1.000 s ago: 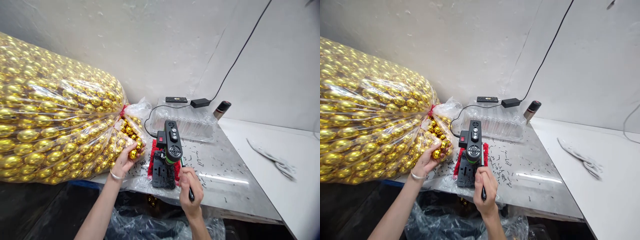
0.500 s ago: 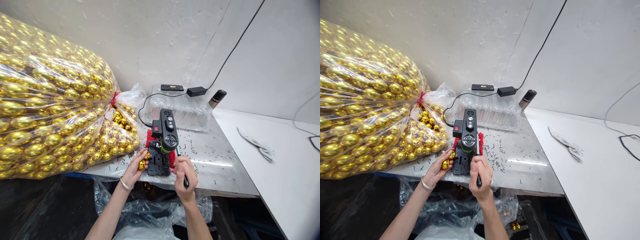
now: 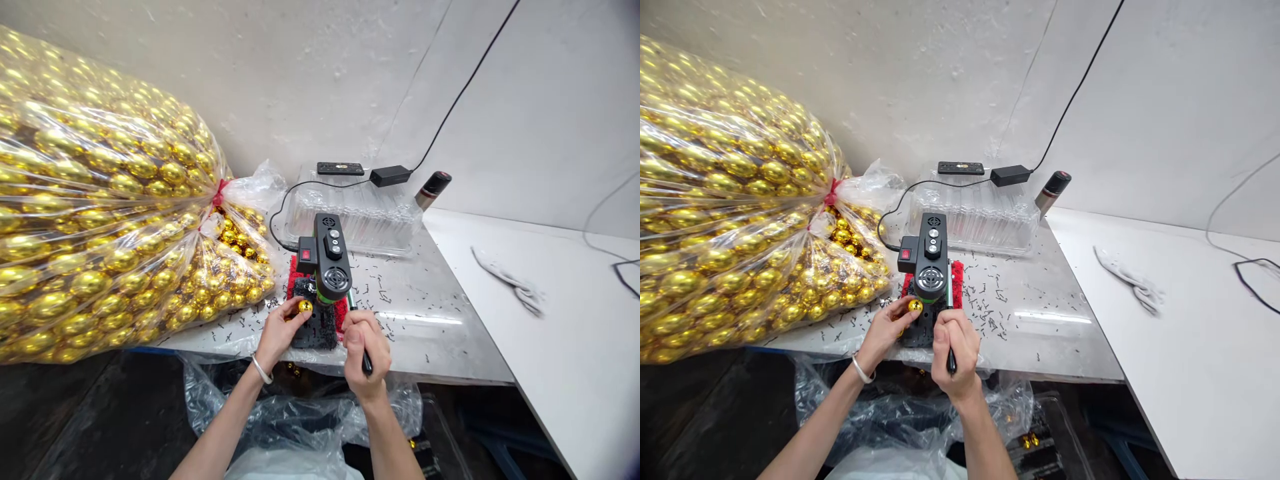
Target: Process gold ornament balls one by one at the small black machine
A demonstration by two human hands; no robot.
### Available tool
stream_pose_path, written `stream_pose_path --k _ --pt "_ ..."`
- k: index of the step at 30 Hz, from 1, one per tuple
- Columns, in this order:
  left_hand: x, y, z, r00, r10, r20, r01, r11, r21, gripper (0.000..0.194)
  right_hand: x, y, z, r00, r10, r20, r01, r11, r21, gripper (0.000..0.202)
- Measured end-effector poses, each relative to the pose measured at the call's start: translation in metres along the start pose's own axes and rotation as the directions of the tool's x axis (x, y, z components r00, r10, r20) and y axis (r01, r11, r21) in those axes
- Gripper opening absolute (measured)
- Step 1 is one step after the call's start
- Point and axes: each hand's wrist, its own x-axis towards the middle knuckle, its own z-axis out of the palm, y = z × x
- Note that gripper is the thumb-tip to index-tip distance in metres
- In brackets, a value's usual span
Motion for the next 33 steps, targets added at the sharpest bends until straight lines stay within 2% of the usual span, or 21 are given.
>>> stream_pose_path --k 2,5,8,10,14,19,24,27,33 --pt "0.000 -0.004 0.004 0.993 0.116 0.004 -0.114 0.968 0.223 0.037 0.000 0.000 0.000 1.000 -0.005 0.005 0.005 1.000 -0.005 0.024" --pt "-0.001 -0.005 0.007 0.979 0.198 0.042 -0.192 0.840 0.508 0.037 -0.001 0.001 0.000 1.000 -0.011 0.008 0.011 1.000 -0.015 0.023" --pt "-0.004 -0.003 0.009 0.967 0.238 0.090 -0.234 0.687 0.688 0.038 -0.002 0.002 0.000 1.000 -0.015 0.001 0.015 1.000 -0.018 0.022" --pt "-0.006 -0.001 0.011 0.954 0.271 0.125 -0.270 0.604 0.750 0.038 -0.002 0.003 0.000 1.000 -0.013 0.003 0.013 1.000 -0.016 0.022" --pt "-0.006 0.001 0.015 0.931 0.317 0.179 -0.332 0.540 0.773 0.036 -0.003 0.002 0.000 1.000 -0.005 0.008 0.006 1.000 -0.013 0.022" --pt "-0.006 0.007 0.016 0.939 0.286 0.191 -0.319 0.514 0.796 0.034 -0.013 0.010 0.003 1.000 0.001 -0.004 -0.001 1.000 -0.009 0.022" --pt "-0.006 0.009 0.016 0.948 0.250 0.195 -0.302 0.521 0.799 0.031 -0.031 0.032 0.010 0.992 -0.124 0.002 0.124 0.988 -0.094 0.023" --pt "-0.005 0.007 0.015 0.948 0.257 0.188 -0.301 0.526 0.796 0.033 -0.038 0.042 0.016 0.985 -0.170 -0.040 0.164 0.980 -0.108 0.025" --pt "-0.004 0.004 0.014 0.942 0.272 0.196 -0.313 0.505 0.805 0.033 -0.046 0.051 0.025 0.980 -0.162 -0.116 0.148 0.982 -0.121 0.029"
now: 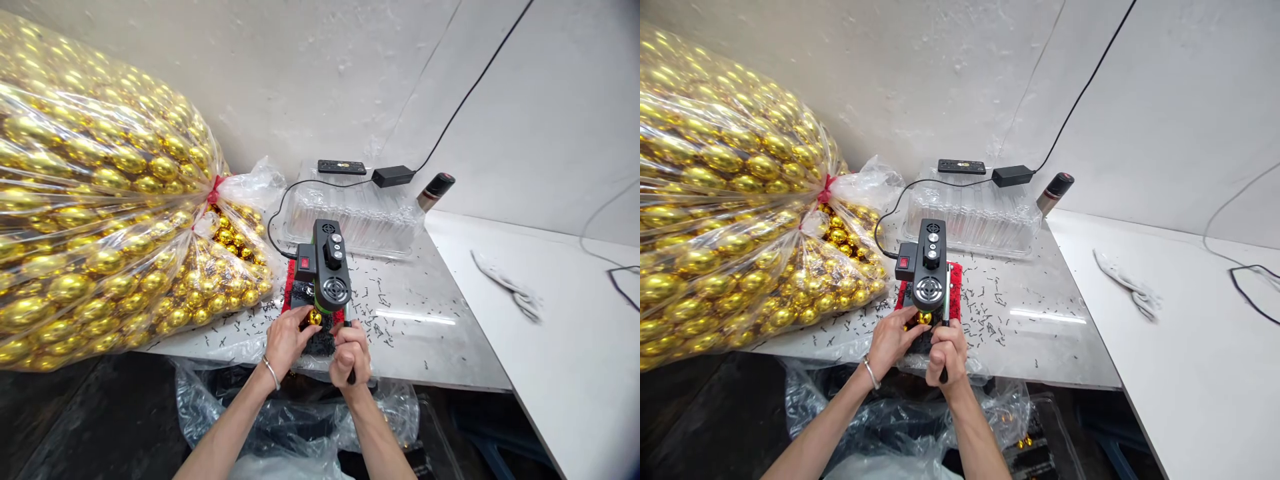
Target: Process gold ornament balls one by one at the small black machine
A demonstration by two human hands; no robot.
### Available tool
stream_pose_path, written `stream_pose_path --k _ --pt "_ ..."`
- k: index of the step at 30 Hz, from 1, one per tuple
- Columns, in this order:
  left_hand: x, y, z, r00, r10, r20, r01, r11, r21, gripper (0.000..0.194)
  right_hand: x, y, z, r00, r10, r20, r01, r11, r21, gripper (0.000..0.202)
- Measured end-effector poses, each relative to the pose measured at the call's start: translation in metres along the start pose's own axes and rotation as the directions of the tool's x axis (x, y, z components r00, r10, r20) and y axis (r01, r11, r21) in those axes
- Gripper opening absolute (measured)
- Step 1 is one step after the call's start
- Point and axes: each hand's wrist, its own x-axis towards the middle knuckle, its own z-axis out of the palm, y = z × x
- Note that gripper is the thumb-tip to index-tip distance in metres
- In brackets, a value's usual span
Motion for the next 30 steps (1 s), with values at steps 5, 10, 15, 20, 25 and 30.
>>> stream_pose_path --k 5,10,15,20,25,30 --pt "0.002 0.000 0.001 1.000 -0.004 -0.005 0.004 1.000 0.006 0.031 0.002 -0.002 0.000 0.999 -0.030 0.042 0.030 1.000 -0.001 0.029" --pt "-0.002 -0.002 -0.003 0.996 0.005 -0.087 -0.017 0.990 -0.140 0.032 0.042 -0.029 -0.013 0.983 0.181 -0.011 -0.179 0.978 0.107 0.030" --pt "-0.051 -0.016 -0.004 0.982 -0.155 0.108 0.188 0.846 -0.498 0.040 0.072 -0.046 -0.021 0.970 0.236 0.051 -0.241 0.959 0.150 0.029" --pt "-0.102 -0.044 0.032 0.686 -0.372 0.626 0.723 0.250 -0.644 0.044 0.065 -0.045 -0.018 0.973 0.228 0.025 -0.230 0.964 0.136 0.029" --pt "-0.116 -0.056 0.031 0.467 -0.293 0.834 0.760 -0.350 -0.548 0.025 0.061 -0.045 -0.018 0.976 0.211 0.052 -0.216 0.968 0.126 0.028" --pt "-0.096 -0.036 -0.014 0.684 -0.141 0.716 0.659 -0.300 -0.690 0.028 0.060 -0.045 -0.017 0.976 0.215 0.037 -0.218 0.969 0.113 0.029"
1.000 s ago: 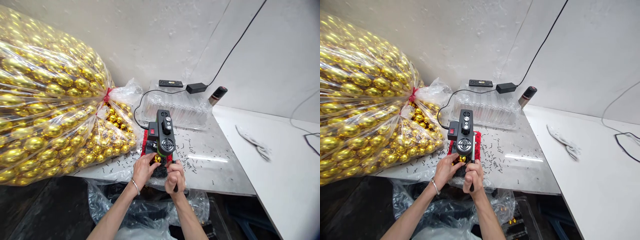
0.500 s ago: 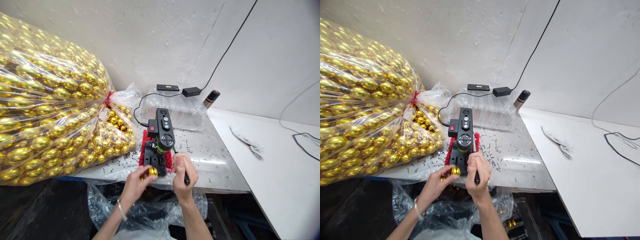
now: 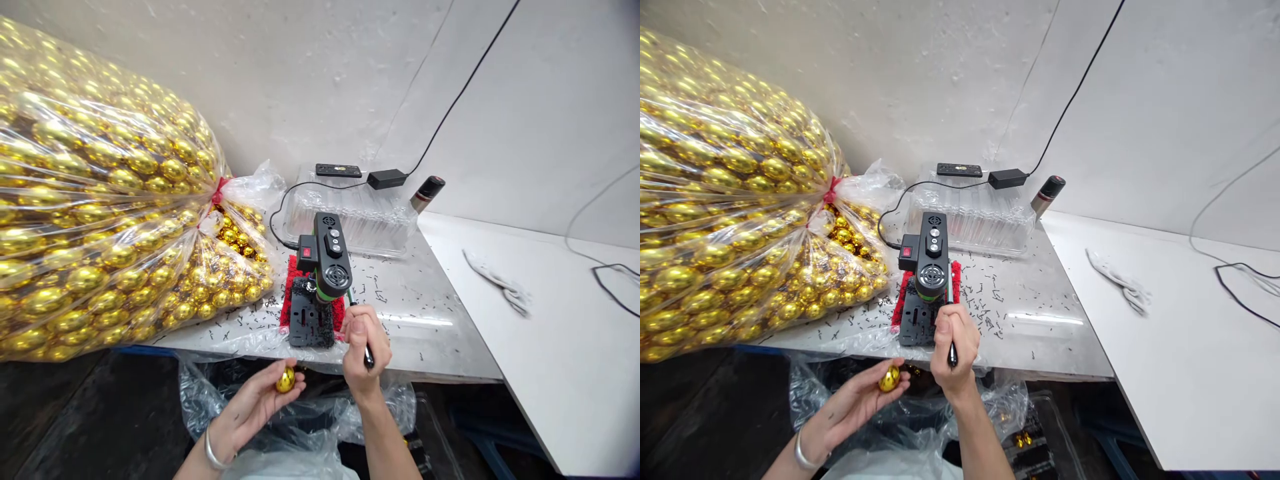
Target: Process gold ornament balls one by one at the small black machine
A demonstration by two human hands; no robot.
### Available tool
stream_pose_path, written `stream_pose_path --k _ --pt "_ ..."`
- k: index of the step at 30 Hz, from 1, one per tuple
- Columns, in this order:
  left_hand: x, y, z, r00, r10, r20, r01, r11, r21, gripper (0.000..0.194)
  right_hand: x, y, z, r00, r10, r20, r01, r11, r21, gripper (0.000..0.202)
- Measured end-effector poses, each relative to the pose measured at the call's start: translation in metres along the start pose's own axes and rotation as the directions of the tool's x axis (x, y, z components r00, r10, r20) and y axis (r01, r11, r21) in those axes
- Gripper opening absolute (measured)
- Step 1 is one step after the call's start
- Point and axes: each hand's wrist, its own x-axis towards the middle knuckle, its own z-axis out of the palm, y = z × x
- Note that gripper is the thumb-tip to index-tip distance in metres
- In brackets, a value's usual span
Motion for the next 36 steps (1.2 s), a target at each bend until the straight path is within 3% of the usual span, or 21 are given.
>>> stream_pose_path --k 4,8,11,15,19,24,27,29,33,36 --pt "0.009 0.036 0.030 0.991 0.134 0.028 -0.136 0.982 0.129 0.028 -0.001 0.000 0.000 1.000 0.005 0.007 -0.005 1.000 -0.004 0.029" --pt "0.033 0.056 0.044 0.974 0.227 -0.010 -0.223 0.965 0.139 0.025 -0.001 0.001 -0.002 0.999 -0.011 0.037 0.011 1.000 0.007 0.028" --pt "0.049 0.057 0.048 0.939 0.345 -0.014 -0.332 0.913 0.237 0.027 -0.001 0.002 -0.003 0.999 -0.016 0.043 0.015 1.000 0.008 0.028" --pt "0.062 0.054 0.049 0.865 0.500 -0.039 -0.436 0.790 0.432 0.045 -0.002 0.004 -0.003 0.999 -0.023 0.044 0.023 1.000 0.005 0.028" --pt "0.066 0.053 0.050 0.834 0.550 -0.029 -0.463 0.728 0.506 0.063 -0.003 0.005 -0.004 0.998 -0.031 0.056 0.030 1.000 0.006 0.028" --pt "0.069 0.049 0.050 0.816 0.577 0.023 -0.494 0.677 0.546 0.055 0.004 -0.001 -0.004 0.999 -0.004 0.035 0.004 1.000 0.010 0.029" --pt "0.074 0.044 0.048 0.760 0.638 0.123 -0.565 0.557 0.608 0.046 0.012 -0.009 -0.003 0.998 0.062 0.006 -0.062 0.998 0.016 0.030" --pt "0.078 0.040 0.045 0.702 0.690 0.176 -0.581 0.413 0.701 0.039 0.016 -0.013 -0.003 0.995 0.098 0.003 -0.098 0.995 0.028 0.030" --pt "0.086 0.035 0.039 0.580 0.769 0.268 -0.459 0.037 0.887 0.034 0.019 -0.015 -0.002 0.995 0.104 0.006 -0.104 0.994 0.039 0.030" --pt "0.089 0.034 0.036 0.555 0.758 0.341 -0.414 -0.104 0.905 0.035 0.018 -0.013 -0.003 0.996 0.085 0.008 -0.085 0.996 0.039 0.029"
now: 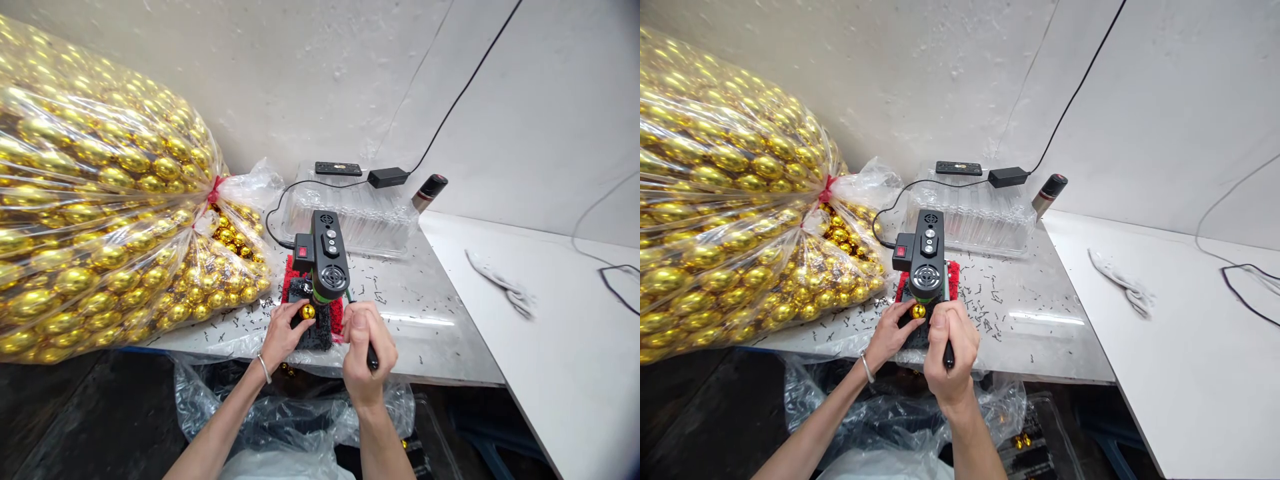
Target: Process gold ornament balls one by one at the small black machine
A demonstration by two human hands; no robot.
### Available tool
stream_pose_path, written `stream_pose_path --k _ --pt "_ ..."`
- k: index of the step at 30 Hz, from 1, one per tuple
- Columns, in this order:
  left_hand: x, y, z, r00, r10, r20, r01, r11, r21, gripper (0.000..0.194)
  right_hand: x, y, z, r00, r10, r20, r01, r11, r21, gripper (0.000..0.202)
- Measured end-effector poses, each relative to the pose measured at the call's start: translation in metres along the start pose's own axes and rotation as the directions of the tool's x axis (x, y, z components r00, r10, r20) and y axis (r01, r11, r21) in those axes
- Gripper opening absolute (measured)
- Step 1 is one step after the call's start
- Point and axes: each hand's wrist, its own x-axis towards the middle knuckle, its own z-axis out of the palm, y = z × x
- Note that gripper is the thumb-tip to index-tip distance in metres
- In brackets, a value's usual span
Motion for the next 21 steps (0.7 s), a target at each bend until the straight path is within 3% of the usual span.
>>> stream_pose_path --k 7,13,21 --pt "0.005 -0.003 0.001 0.996 0.071 0.058 -0.075 0.995 0.070 0.036 -0.014 0.012 -0.003 0.998 -0.049 0.045 0.051 0.998 -0.034 0.027" --pt "0.006 -0.003 0.000 0.995 0.071 0.076 -0.077 0.994 0.073 0.035 -0.042 0.047 0.001 0.978 -0.199 0.066 0.205 0.974 -0.099 0.025" --pt "0.005 -0.004 0.001 0.992 0.109 0.067 -0.113 0.992 0.059 0.030 -0.065 0.084 0.015 0.957 -0.288 -0.028 0.280 0.948 -0.152 0.027"
